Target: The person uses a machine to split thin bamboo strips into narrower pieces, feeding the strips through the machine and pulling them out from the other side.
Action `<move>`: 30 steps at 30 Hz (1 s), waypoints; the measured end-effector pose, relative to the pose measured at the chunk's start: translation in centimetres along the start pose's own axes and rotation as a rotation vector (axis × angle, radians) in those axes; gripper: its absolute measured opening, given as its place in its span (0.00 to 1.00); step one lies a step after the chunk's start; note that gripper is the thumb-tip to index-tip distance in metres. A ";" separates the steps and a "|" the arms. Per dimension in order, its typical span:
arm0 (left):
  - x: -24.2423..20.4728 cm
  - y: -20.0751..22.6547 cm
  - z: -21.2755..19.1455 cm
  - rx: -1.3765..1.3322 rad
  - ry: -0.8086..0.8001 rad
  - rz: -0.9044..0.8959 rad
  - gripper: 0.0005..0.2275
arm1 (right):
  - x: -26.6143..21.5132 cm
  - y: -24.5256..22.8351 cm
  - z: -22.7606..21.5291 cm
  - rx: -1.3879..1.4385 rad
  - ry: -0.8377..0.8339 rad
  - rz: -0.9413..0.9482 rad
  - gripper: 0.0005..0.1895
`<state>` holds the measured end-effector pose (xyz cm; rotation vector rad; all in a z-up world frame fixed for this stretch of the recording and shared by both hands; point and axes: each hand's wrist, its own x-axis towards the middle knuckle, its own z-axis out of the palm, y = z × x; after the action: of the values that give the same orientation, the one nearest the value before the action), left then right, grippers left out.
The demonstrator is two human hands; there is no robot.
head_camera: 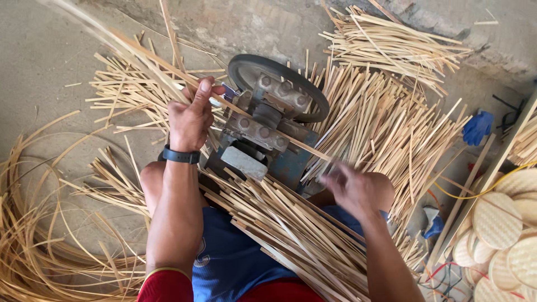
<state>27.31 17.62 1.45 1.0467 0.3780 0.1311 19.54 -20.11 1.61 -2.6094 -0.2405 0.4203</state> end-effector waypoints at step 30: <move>0.9 0.5 -2.4 -0.016 0.043 0.004 0.14 | 1.4 0.4 -2.3 -0.112 0.229 -0.215 0.08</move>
<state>27.34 20.08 0.64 1.0302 0.4127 0.1603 21.70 -21.08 3.04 -2.6738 -0.4716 0.0341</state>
